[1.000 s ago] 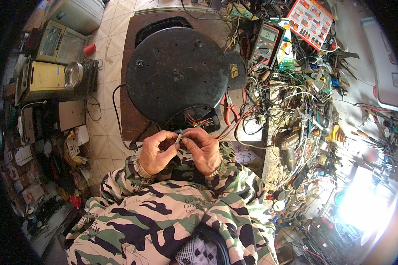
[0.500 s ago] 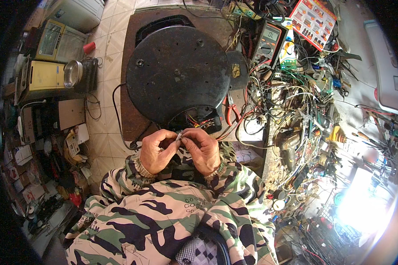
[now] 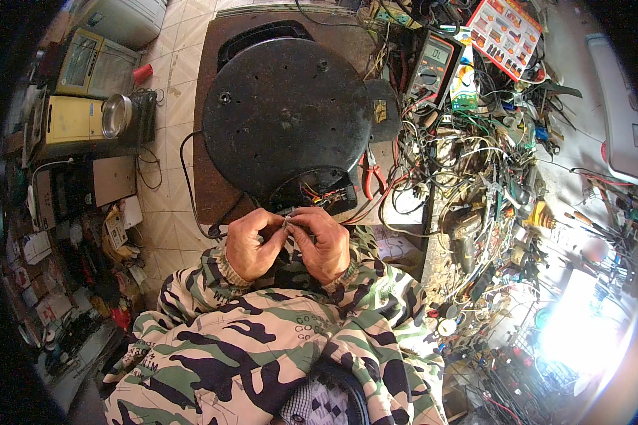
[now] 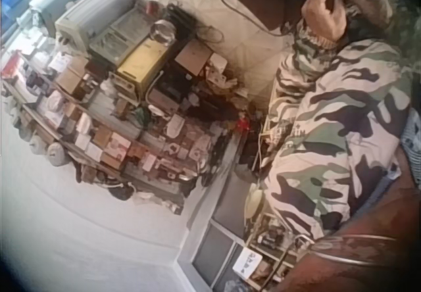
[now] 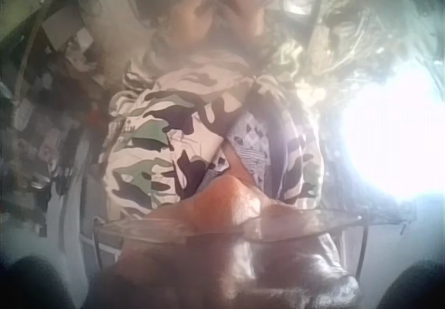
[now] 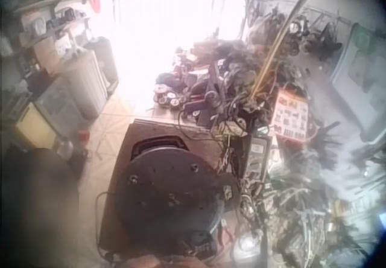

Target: The person works on a black circular electronic device, using pliers and a screwdriver to strip, twist, and connect wires. They repeatedly adjust wire ends and insert them into connectors on the device.

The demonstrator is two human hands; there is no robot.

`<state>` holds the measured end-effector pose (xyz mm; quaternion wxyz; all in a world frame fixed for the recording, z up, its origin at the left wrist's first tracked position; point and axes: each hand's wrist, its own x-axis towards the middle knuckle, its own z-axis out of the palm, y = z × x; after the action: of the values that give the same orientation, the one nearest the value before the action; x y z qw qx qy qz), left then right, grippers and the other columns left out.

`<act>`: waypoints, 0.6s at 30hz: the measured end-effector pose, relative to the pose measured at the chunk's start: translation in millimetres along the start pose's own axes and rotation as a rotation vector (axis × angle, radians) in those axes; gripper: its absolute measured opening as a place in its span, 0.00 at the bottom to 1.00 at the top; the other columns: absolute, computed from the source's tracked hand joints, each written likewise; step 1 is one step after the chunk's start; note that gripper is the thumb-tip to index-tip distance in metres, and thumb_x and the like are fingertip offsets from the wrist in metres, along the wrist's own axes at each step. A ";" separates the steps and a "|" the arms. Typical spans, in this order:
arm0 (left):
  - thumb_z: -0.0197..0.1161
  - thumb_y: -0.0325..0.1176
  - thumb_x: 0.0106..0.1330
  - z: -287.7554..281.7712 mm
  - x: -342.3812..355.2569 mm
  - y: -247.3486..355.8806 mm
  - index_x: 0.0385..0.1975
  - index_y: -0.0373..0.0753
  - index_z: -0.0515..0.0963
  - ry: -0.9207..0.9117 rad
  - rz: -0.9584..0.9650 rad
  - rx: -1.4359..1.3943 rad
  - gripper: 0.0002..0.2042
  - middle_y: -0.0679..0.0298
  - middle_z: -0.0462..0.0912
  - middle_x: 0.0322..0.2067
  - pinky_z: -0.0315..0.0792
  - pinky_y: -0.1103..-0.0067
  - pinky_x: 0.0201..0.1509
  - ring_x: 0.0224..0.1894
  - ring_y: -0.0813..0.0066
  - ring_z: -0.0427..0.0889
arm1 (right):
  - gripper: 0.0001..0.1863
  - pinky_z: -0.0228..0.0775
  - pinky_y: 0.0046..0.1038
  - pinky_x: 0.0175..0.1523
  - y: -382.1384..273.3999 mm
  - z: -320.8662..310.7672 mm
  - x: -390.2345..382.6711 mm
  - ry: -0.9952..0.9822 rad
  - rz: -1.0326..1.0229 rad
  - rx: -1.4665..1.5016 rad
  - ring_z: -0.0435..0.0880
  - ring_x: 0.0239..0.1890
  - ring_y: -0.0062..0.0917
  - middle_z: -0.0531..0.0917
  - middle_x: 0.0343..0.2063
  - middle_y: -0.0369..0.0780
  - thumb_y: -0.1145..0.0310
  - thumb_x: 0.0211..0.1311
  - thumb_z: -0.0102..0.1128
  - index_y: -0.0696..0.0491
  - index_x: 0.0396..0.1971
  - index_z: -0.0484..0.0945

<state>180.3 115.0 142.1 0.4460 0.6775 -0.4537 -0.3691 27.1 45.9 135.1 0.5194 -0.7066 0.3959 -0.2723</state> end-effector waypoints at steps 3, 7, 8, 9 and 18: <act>0.69 0.22 0.57 0.0 -1.7 -0.6 0.33 0.34 0.81 0.008 0.018 0.015 0.06 0.55 0.82 0.26 0.76 0.75 0.30 0.27 0.64 0.85 | 0.07 0.79 0.28 0.41 -1.5 1.3 0.3 0.000 -0.005 -0.002 0.87 0.38 0.35 0.85 0.39 0.46 0.80 0.56 0.67 0.60 0.35 0.82; 0.69 0.22 0.57 2.0 -2.3 -1.3 0.36 0.33 0.81 0.028 0.041 0.002 0.08 0.54 0.82 0.27 0.76 0.75 0.32 0.29 0.62 0.85 | 0.07 0.79 0.28 0.41 -1.7 3.8 1.6 0.028 -0.008 0.016 0.87 0.37 0.34 0.85 0.39 0.46 0.80 0.56 0.67 0.61 0.35 0.82; 0.69 0.22 0.57 2.5 -2.3 -0.5 0.36 0.33 0.81 0.034 0.041 -0.004 0.08 0.54 0.82 0.28 0.76 0.75 0.32 0.29 0.61 0.85 | 0.06 0.79 0.28 0.41 -0.7 4.8 0.9 0.039 0.010 0.035 0.87 0.37 0.34 0.85 0.39 0.46 0.80 0.57 0.67 0.61 0.35 0.82; 0.69 0.22 0.57 2.0 -2.0 -0.3 0.37 0.33 0.82 0.032 0.051 -0.004 0.08 0.54 0.82 0.28 0.76 0.75 0.32 0.29 0.61 0.85 | 0.06 0.79 0.28 0.41 1.0 6.2 -0.1 0.049 0.028 0.054 0.87 0.37 0.33 0.85 0.39 0.45 0.80 0.57 0.67 0.61 0.35 0.82; 0.69 0.21 0.58 -2.9 -2.9 -8.2 0.39 0.33 0.82 0.009 0.055 -0.025 0.10 0.54 0.83 0.30 0.77 0.76 0.34 0.30 0.64 0.86 | 0.07 0.78 0.25 0.42 2.6 8.8 -3.2 0.037 0.096 0.137 0.86 0.37 0.28 0.84 0.40 0.44 0.79 0.61 0.65 0.62 0.38 0.81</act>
<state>184.3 120.1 135.7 0.4665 0.6609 -0.4655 -0.3591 31.6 52.8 130.0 0.5716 -0.6445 0.4193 -0.2865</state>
